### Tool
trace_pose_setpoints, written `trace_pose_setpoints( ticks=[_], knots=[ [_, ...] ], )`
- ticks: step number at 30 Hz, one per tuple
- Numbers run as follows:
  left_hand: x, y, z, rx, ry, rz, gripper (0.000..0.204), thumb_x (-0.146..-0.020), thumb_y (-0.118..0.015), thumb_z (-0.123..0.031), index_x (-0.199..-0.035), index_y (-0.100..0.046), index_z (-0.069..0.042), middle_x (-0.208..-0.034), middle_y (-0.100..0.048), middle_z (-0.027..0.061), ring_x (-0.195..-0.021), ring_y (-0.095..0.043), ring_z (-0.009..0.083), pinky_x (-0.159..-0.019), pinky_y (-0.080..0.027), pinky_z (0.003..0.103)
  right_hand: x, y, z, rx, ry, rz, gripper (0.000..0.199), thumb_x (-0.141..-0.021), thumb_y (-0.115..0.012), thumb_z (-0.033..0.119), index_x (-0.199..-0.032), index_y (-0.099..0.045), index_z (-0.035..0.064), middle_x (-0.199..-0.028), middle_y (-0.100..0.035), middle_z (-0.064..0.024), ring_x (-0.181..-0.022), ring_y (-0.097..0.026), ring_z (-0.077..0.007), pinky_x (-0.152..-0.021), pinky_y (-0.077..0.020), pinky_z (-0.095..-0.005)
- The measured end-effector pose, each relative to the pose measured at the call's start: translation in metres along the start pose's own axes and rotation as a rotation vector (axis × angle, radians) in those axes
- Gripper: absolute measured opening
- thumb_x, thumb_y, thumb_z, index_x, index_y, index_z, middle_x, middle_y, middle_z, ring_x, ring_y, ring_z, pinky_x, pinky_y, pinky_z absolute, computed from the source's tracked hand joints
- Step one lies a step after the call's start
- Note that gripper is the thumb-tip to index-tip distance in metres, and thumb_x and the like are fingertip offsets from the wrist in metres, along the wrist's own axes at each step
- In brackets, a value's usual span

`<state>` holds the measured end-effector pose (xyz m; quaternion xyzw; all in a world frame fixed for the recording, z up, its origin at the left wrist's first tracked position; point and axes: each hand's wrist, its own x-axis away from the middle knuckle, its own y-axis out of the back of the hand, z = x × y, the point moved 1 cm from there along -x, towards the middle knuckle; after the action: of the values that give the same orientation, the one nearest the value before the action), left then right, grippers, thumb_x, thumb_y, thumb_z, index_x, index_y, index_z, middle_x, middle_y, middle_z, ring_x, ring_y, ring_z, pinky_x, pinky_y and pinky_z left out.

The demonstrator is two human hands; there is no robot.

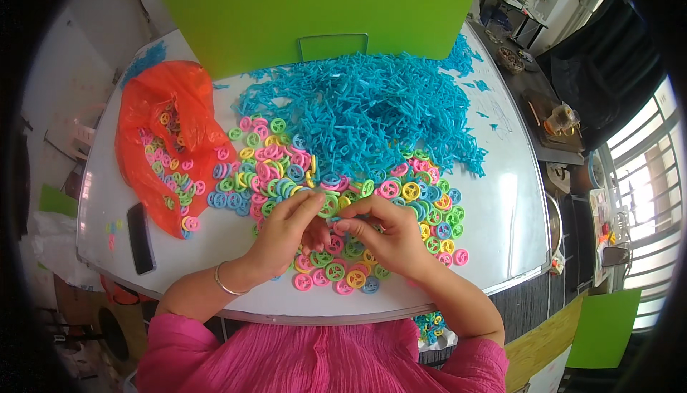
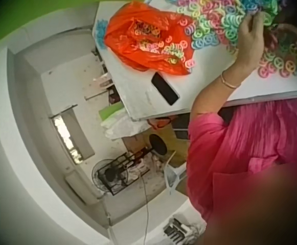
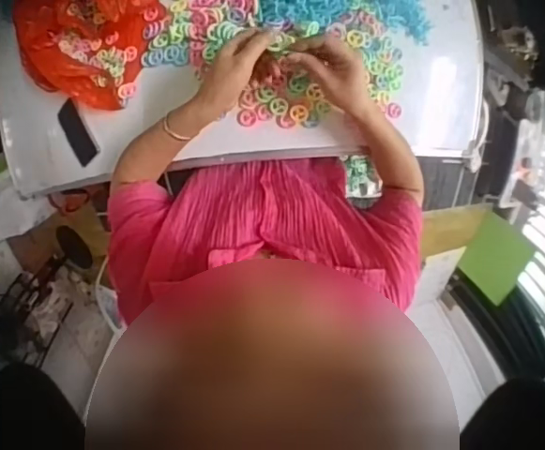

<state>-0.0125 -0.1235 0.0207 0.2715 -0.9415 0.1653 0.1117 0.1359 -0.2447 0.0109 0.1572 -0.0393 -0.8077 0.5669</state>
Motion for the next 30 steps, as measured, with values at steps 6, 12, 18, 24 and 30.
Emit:
trace_pose_setpoints(
  ticks=[6, 12, 18, 24, 30],
  knots=[
    [0.003, -0.005, 0.012, 0.057, -0.008, 0.032, 0.027, -0.103, -0.044, -0.033, -0.104, -0.056, -0.009, -0.063, -0.059, 0.0021, -0.05, -0.054, 0.008, -0.045, -0.041, 0.02, -0.003, -0.005, 0.007, -0.075, 0.067, 0.011, 0.024, -0.086, -0.069, 0.001, -0.109, -0.066, -0.0001, -0.102, -0.07, -0.0093, -0.092, -0.065, -0.0127, -0.081, -0.0531, -0.0254],
    [0.005, -0.006, 0.012, 0.121, 0.006, 0.008, 0.025, -0.103, -0.042, -0.032, -0.103, -0.054, -0.01, -0.06, -0.056, 0.0006, -0.048, -0.051, 0.0074, -0.044, -0.04, 0.019, -0.001, -0.008, 0.004, -0.034, -0.06, -0.005, 0.028, -0.086, -0.069, 0.001, -0.114, -0.068, 0.0001, -0.103, -0.071, -0.0102, -0.093, -0.065, -0.0122, -0.082, -0.0531, -0.0252],
    [0.011, -0.015, 0.01, 0.053, 0.005, -0.087, 0.024, -0.103, -0.042, -0.03, -0.095, -0.052, -0.01, -0.058, -0.054, 0.0001, -0.046, -0.049, 0.0062, -0.041, -0.035, 0.02, 0.004, -0.017, -0.003, -0.202, -0.179, -0.077, 0.025, -0.085, -0.069, -0.001, -0.11, -0.069, -0.0014, -0.099, -0.072, -0.01, -0.084, -0.066, -0.0108, -0.073, -0.0534, -0.0261],
    [0.005, -0.004, 0.014, -0.101, -0.114, -0.084, 0.027, -0.102, -0.045, -0.031, -0.087, -0.053, -0.009, -0.057, -0.047, -0.0013, -0.044, -0.048, 0.0055, -0.039, -0.035, 0.02, -0.001, -0.011, 0.001, 0.322, 0.289, -0.047, 0.023, -0.079, -0.074, -0.002, -0.102, -0.071, -0.0026, -0.089, -0.072, -0.0131, -0.074, -0.068, -0.0156, -0.068, -0.0532, -0.026],
    [0.014, -0.013, 0.006, -0.042, -0.08, -0.122, 0.025, -0.102, -0.044, -0.025, -0.091, -0.053, -0.005, -0.057, -0.048, -0.0002, -0.046, -0.048, 0.0065, -0.042, -0.038, 0.023, 0.003, -0.015, -0.004, -0.25, -0.162, -0.06, 0.015, -0.087, -0.068, 0.0, -0.101, -0.07, -0.0006, -0.092, -0.071, -0.0065, -0.081, -0.065, -0.0088, -0.071, -0.0524, -0.0232]
  ],
)
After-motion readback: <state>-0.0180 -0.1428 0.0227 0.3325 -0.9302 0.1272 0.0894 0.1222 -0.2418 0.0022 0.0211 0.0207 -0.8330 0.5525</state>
